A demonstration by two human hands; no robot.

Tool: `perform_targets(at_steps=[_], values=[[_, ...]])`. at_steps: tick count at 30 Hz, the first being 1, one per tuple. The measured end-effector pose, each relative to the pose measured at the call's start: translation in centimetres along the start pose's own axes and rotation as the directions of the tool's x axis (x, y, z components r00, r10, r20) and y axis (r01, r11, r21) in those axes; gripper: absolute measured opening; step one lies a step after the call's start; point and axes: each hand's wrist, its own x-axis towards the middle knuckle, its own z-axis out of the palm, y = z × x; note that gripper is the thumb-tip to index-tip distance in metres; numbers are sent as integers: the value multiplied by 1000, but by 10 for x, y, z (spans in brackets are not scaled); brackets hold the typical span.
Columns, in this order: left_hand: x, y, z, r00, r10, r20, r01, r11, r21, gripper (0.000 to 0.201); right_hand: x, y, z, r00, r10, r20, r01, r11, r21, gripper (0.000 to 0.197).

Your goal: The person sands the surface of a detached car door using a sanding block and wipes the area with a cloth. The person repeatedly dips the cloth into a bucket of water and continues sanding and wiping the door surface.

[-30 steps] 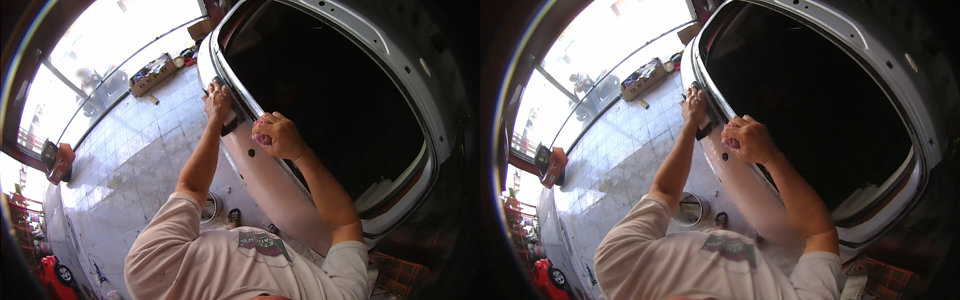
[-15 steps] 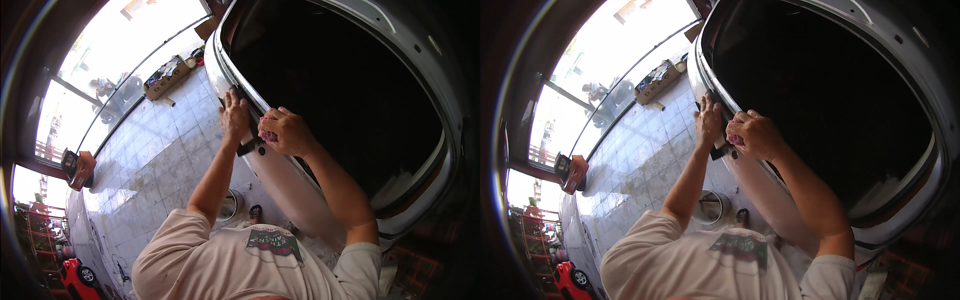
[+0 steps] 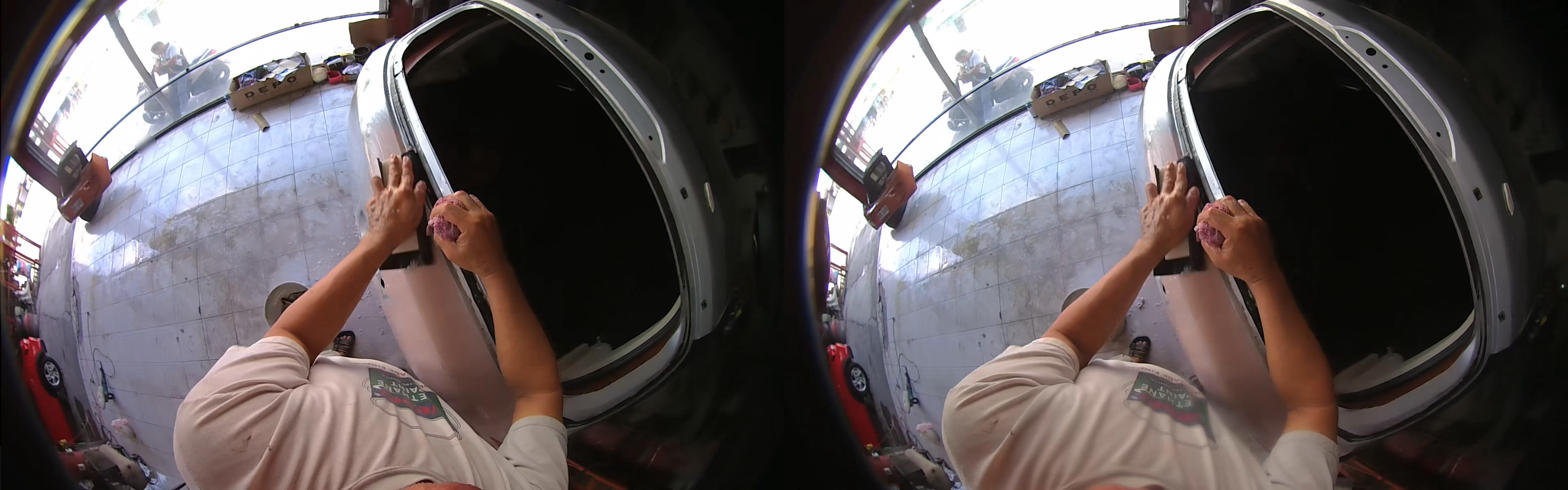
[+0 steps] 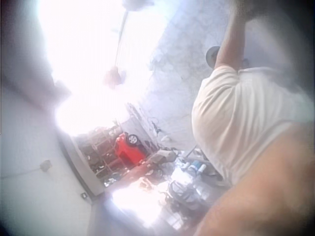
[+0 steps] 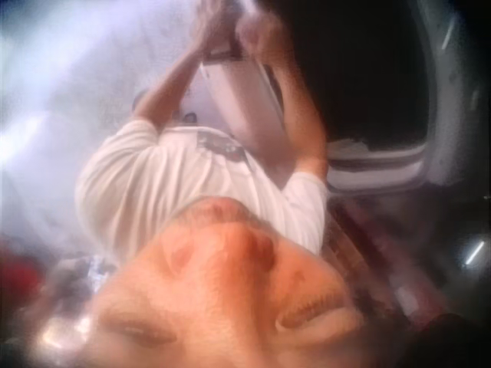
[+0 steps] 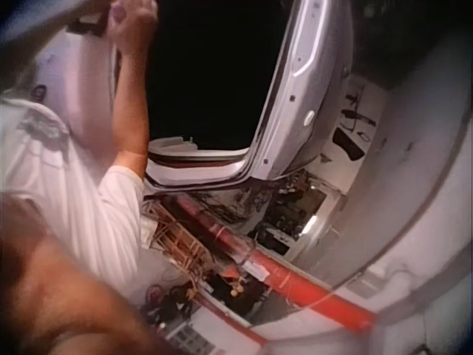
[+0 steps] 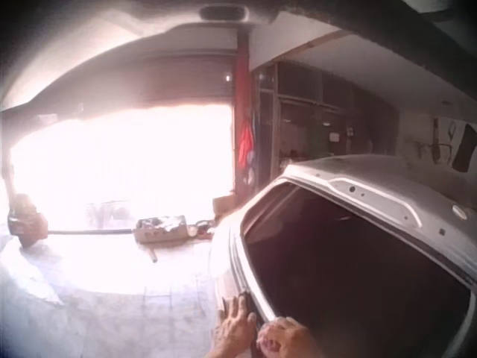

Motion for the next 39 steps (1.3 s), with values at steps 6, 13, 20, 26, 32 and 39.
perform_targets(at_steps=[6, 13, 20, 26, 32, 39], values=[[119, -66, -29, 996, -77, -44, 78, 997, 20, 65, 11, -15, 9, 999, -35, -6, 36, 996, 86, 25], [21, 6, -8, 999, -51, -14, 51, 999, 2, 70, 6, 1, 4, 994, 79, -73, -65, 981, 185, 25], [148, -92, -20, 979, -171, -114, 182, 979, 93, 59, 15, -18, 13, 999, 9, -51, 2, 976, 217, 26], [60, -5, -6, 986, -133, -96, 130, 991, -34, 68, 14, 5, 1, 993, 64, -98, -43, 978, 206, 25], [43, -35, -8, 981, 176, -88, -179, 983, -38, 64, 7, -1, -3, 996, 63, -62, -54, 990, 133, 25], [61, -49, 2, 994, 67, -89, -78, 990, -120, 70, 6, 1, -1, 993, 97, -60, -85, 980, 178, 27]])
